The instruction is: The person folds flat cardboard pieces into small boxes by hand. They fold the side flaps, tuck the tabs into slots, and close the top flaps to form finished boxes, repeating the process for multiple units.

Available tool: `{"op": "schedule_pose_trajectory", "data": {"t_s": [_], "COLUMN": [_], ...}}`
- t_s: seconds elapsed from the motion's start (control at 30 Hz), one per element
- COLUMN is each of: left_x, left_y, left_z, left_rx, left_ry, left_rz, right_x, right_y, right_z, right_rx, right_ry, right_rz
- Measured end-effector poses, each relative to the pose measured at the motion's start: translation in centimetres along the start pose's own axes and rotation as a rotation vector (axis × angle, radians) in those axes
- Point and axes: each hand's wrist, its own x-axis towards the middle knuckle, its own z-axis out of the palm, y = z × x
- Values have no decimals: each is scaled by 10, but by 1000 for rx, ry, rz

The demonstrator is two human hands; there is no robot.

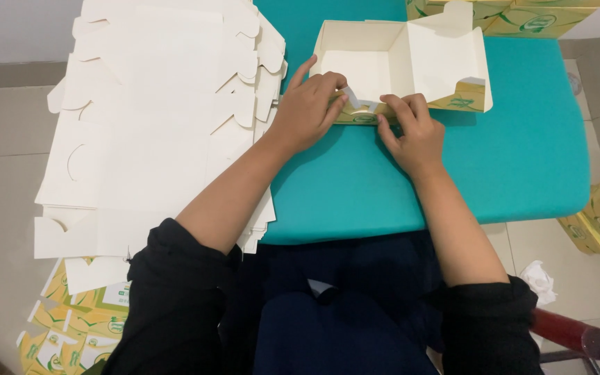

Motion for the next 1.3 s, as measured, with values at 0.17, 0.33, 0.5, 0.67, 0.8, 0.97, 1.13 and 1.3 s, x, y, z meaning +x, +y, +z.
{"op": "schedule_pose_trajectory", "data": {"t_s": [0.17,0.33,0.5,0.67,0.8,0.97,1.13,1.3], "left_x": [1,3,1,-1,0,10,3,-3], "left_y": [7,7,3,-3,4,2,-22,-43], "left_z": [-2,-6,0,14,6,-20,-18,2], "left_rx": [-61,-115,39,98,49,-217,-649,-921], "left_ry": [-55,-116,-99,-40,-5,196,542,-80], "left_rz": [20,40,164,185,199,-9,-480,-619], "right_x": [-1,0,0,0,-9,-5,-1,2], "right_y": [0,0,-1,0,10,2,-2,0], "right_z": [2,1,0,5,16,0,-5,-8], "right_rx": [5,6,-4,-41,-104,49,240,408], "right_ry": [6,-2,13,42,79,158,169,125], "right_rz": [-29,-36,-40,-16,-3,-35,-128,-67]}}
